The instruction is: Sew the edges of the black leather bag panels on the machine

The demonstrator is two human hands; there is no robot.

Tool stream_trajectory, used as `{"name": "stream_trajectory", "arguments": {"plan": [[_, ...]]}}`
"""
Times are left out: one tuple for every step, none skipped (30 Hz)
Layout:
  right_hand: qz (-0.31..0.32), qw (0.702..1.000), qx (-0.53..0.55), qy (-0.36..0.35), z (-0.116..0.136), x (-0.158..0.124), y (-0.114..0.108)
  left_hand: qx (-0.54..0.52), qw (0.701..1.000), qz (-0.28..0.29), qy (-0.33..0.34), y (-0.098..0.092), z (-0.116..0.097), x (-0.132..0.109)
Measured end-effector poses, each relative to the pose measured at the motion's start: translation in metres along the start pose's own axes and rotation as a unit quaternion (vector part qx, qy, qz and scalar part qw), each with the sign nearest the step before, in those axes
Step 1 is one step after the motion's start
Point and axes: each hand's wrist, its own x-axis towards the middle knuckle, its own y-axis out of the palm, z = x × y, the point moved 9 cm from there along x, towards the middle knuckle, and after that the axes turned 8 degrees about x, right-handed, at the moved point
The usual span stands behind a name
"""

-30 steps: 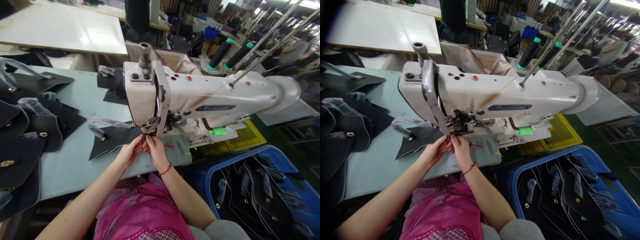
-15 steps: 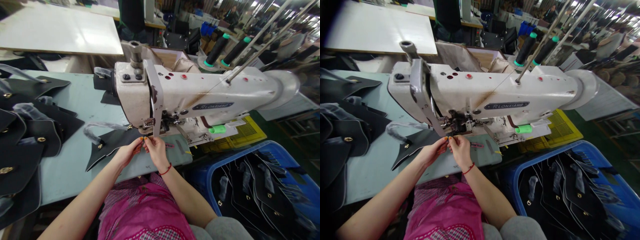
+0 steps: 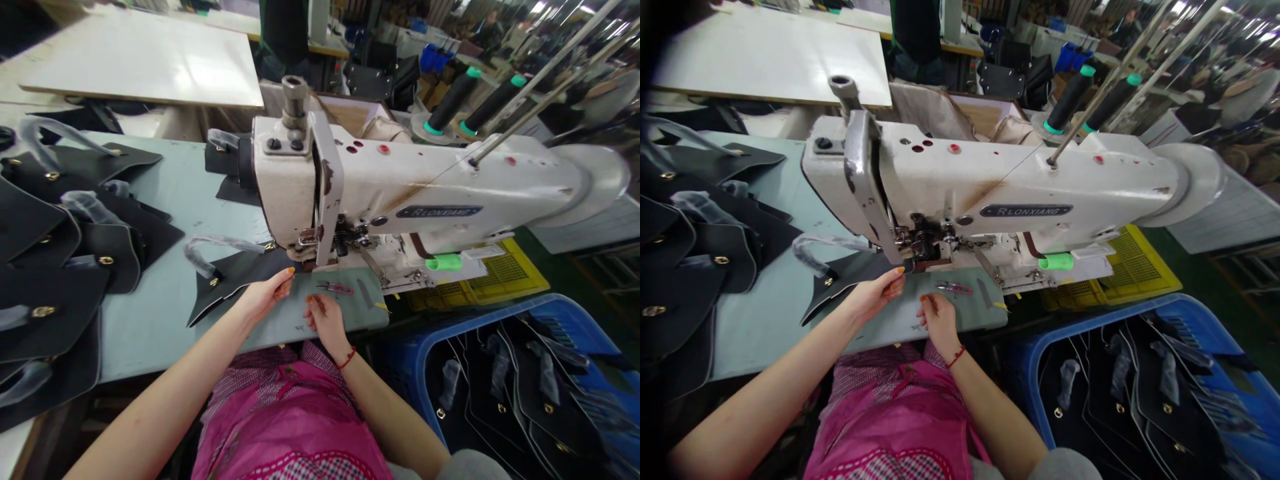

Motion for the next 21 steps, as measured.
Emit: {"name": "stream_trajectory", "arguments": {"plan": [[0.001,1.000,-0.015,0.010,-0.009,-0.001,-0.002,0.001,1.000,-0.002,0.002,0.000,-0.001,0.001],[0.002,0.999,-0.035,0.014,-0.016,-0.001,-0.004,0.001,1.000,-0.004,0.004,-0.001,-0.002,0.002],[0.005,0.998,-0.060,0.010,-0.020,-0.002,-0.005,0.002,1.000,-0.006,0.006,-0.001,-0.002,0.003],[0.009,0.996,-0.091,-0.002,-0.022,-0.002,-0.005,0.002,1.000,-0.008,0.008,-0.002,-0.003,0.004],[0.017,0.992,-0.125,-0.019,-0.022,-0.003,-0.003,0.001,1.000,-0.011,0.009,-0.003,-0.004,0.005],[0.026,0.986,-0.160,-0.037,-0.020,-0.004,-0.002,0.001,1.000,-0.015,0.009,-0.004,-0.005,0.006],[0.034,0.979,-0.193,-0.055,-0.019,-0.006,0.000,0.000,1.000,-0.022,0.010,-0.005,-0.006,0.007],[0.039,0.971,-0.222,-0.072,-0.016,-0.007,0.002,0.001,1.000,-0.028,0.011,-0.005,-0.008,0.008],[0.041,0.964,-0.246,-0.087,-0.014,-0.008,0.003,0.002,0.999,-0.033,0.013,-0.006,-0.010,0.009],[0.038,0.959,-0.263,-0.099,-0.012,-0.009,0.004,0.004,0.999,-0.039,0.017,-0.007,-0.012,0.009],[0.035,0.955,-0.273,-0.108,-0.011,-0.009,0.003,0.007,0.999,-0.044,0.021,-0.007,-0.015,0.010],[0.033,0.954,-0.277,-0.113,-0.010,-0.009,0.003,0.009,0.998,-0.049,0.025,-0.007,-0.017,0.010],[0.032,0.953,-0.277,-0.116,-0.009,-0.009,0.003,0.012,0.998,-0.053,0.028,-0.008,-0.019,0.010],[0.034,0.954,-0.275,-0.117,-0.010,-0.009,0.003,0.015,0.998,-0.055,0.030,-0.008,-0.020,0.011],[0.036,0.954,-0.273,-0.119,-0.010,-0.009,0.003,0.018,0.998,-0.058,0.032,-0.009,-0.021,0.011],[0.038,0.955,-0.270,-0.120,-0.010,-0.009,0.003,0.021,0.997,-0.061,0.035,-0.010,-0.022,0.012],[0.039,0.955,-0.268,-0.121,-0.010,-0.009,0.003,0.023,0.997,-0.066,0.038,-0.011,-0.022,0.013],[0.041,0.956,-0.265,-0.119,-0.010,-0.008,0.003,0.023,0.996,-0.072,0.041,-0.012,-0.022,0.013],[0.043,0.957,-0.261,-0.116,-0.011,-0.008,0.003,0.022,0.996,-0.079,0.044,-0.014,-0.022,0.014],[0.045,0.959,-0.258,-0.112,-0.012,-0.008,0.003,0.021,0.995,-0.087,0.046,-0.016,-0.022,0.015],[0.047,0.960,-0.255,-0.107,-0.013,-0.008,0.003,0.018,0.994,-0.096,0.049,-0.018,-0.021,0.015]]}}
